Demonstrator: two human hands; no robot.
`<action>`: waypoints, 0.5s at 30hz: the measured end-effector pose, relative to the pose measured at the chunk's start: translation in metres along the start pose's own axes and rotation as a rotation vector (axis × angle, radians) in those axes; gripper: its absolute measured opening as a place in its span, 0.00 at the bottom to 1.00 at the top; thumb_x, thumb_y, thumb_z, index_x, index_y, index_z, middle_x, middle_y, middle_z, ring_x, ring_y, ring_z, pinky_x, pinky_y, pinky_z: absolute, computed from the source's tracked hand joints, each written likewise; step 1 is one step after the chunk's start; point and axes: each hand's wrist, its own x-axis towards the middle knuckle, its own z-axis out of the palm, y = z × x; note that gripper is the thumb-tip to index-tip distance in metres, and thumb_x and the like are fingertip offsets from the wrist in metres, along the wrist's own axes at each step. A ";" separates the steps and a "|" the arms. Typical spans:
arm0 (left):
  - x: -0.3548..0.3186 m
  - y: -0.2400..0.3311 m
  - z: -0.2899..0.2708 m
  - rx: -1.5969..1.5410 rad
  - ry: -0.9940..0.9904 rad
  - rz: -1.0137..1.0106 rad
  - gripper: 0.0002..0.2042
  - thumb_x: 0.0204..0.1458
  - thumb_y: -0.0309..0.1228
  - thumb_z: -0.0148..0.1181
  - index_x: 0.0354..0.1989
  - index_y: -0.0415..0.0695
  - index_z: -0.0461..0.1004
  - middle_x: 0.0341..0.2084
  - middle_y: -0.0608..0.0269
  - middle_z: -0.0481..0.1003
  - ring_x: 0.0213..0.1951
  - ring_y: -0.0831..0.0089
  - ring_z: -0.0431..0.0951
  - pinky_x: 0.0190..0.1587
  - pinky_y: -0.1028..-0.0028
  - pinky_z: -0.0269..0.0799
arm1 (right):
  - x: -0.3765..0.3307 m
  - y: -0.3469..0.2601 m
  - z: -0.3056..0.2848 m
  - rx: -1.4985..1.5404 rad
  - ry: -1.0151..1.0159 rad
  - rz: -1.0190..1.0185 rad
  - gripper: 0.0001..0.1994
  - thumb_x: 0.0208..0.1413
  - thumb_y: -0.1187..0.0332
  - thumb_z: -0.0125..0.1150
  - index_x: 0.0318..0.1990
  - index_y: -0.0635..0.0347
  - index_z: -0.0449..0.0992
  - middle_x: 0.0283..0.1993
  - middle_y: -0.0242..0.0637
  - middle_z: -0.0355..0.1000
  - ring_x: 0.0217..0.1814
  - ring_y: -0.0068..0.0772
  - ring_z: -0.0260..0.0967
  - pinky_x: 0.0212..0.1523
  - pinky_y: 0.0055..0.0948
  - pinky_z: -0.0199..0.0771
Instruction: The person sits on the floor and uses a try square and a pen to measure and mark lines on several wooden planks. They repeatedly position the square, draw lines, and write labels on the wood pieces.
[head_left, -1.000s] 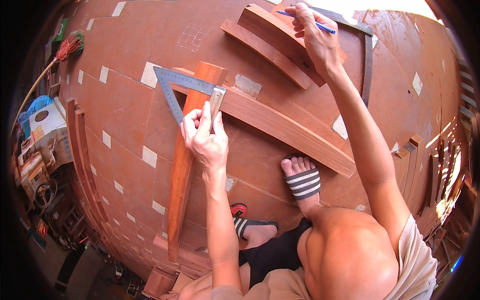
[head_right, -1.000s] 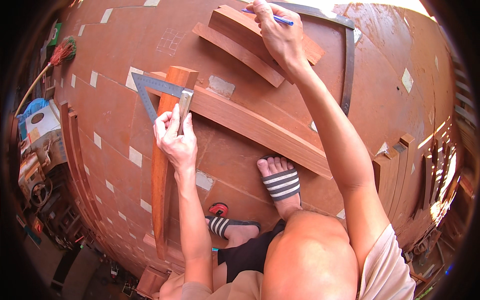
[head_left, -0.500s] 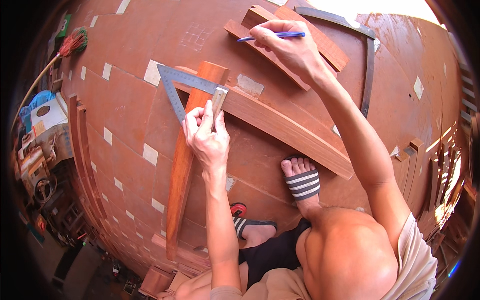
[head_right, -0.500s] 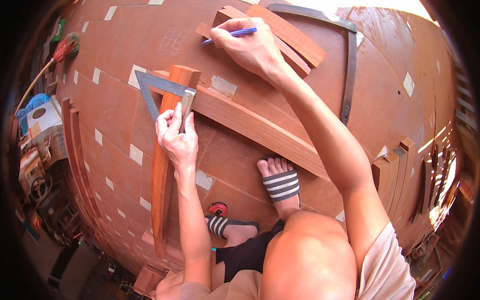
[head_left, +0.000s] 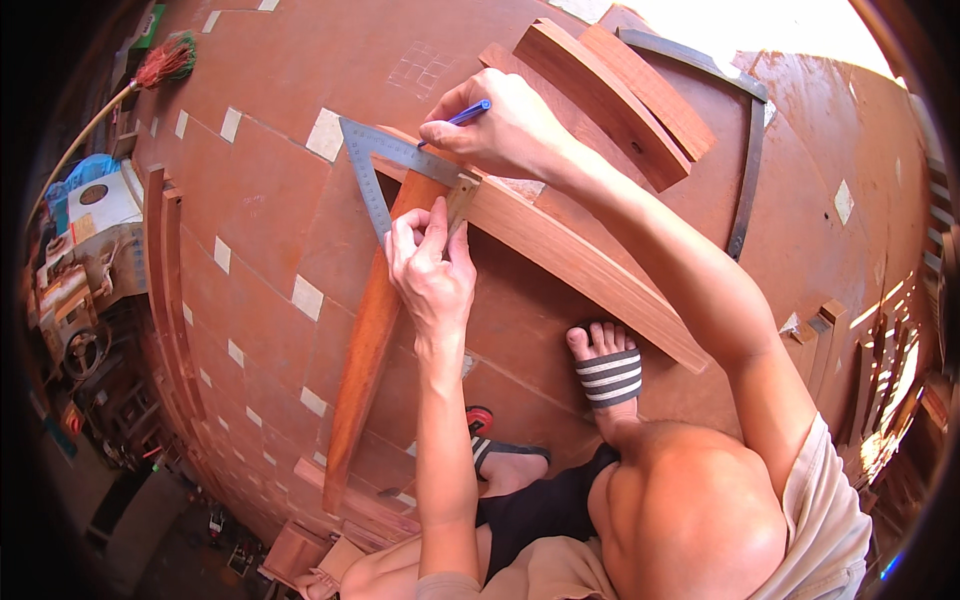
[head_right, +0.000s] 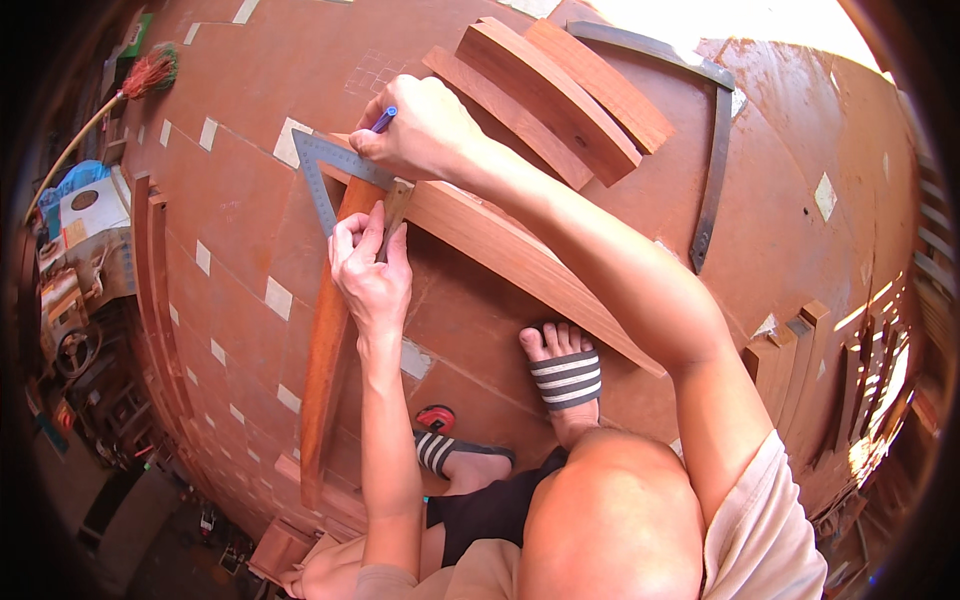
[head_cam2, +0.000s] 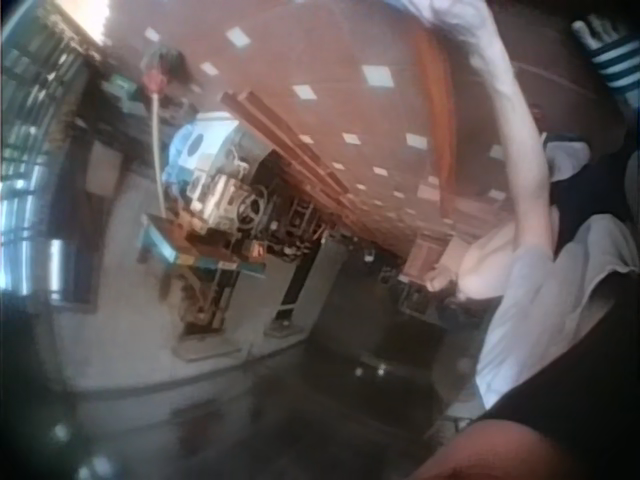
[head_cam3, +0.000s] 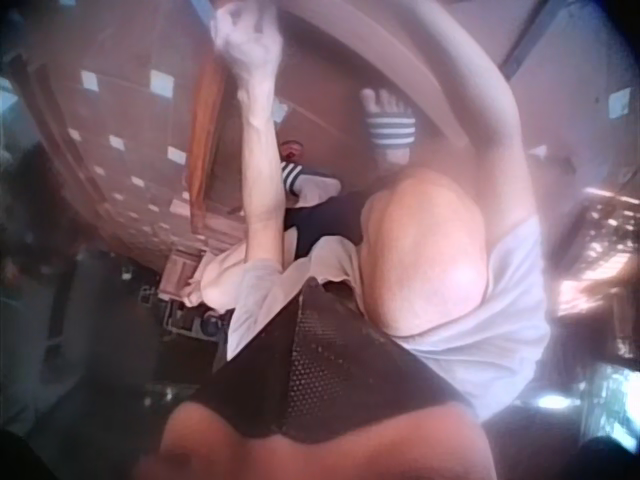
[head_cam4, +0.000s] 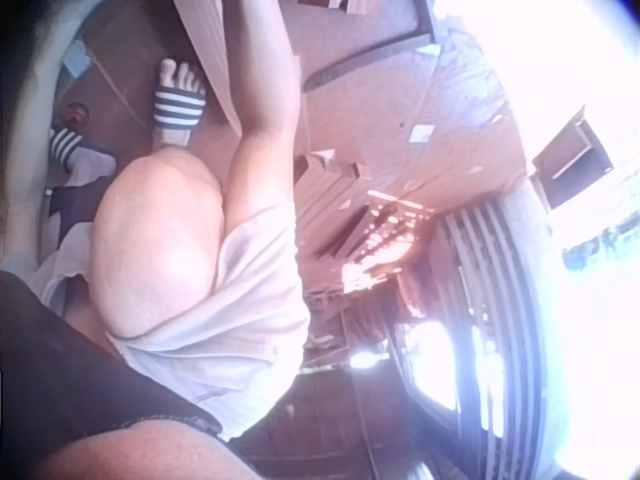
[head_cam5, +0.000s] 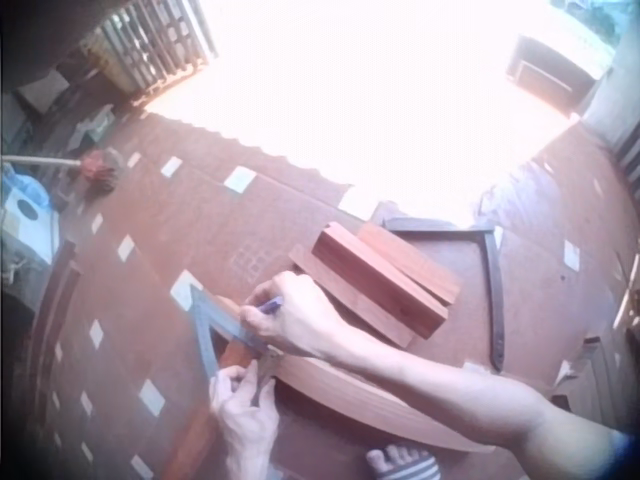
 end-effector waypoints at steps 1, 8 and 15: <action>0.000 0.001 0.001 0.000 0.000 0.001 0.19 0.52 0.26 0.75 0.54 0.38 0.86 0.39 0.53 0.77 0.42 0.53 0.77 0.49 0.56 0.76 | 0.001 0.001 0.000 -0.018 -0.006 -0.012 0.16 0.58 0.58 0.70 0.43 0.63 0.90 0.37 0.54 0.86 0.40 0.50 0.87 0.51 0.41 0.87; 0.000 0.000 0.000 0.001 -0.007 -0.007 0.20 0.53 0.26 0.75 0.56 0.38 0.86 0.39 0.53 0.77 0.42 0.54 0.77 0.48 0.57 0.76 | -0.018 -0.003 -0.017 -0.173 -0.020 -0.018 0.14 0.56 0.63 0.70 0.41 0.66 0.89 0.35 0.55 0.85 0.39 0.52 0.87 0.49 0.44 0.87; -0.002 -0.004 -0.002 0.016 0.001 -0.013 0.20 0.53 0.26 0.76 0.56 0.39 0.86 0.39 0.53 0.77 0.42 0.54 0.77 0.48 0.57 0.76 | -0.006 -0.025 -0.027 -0.163 -0.034 0.004 0.14 0.55 0.62 0.71 0.41 0.63 0.90 0.37 0.55 0.85 0.40 0.51 0.87 0.49 0.44 0.88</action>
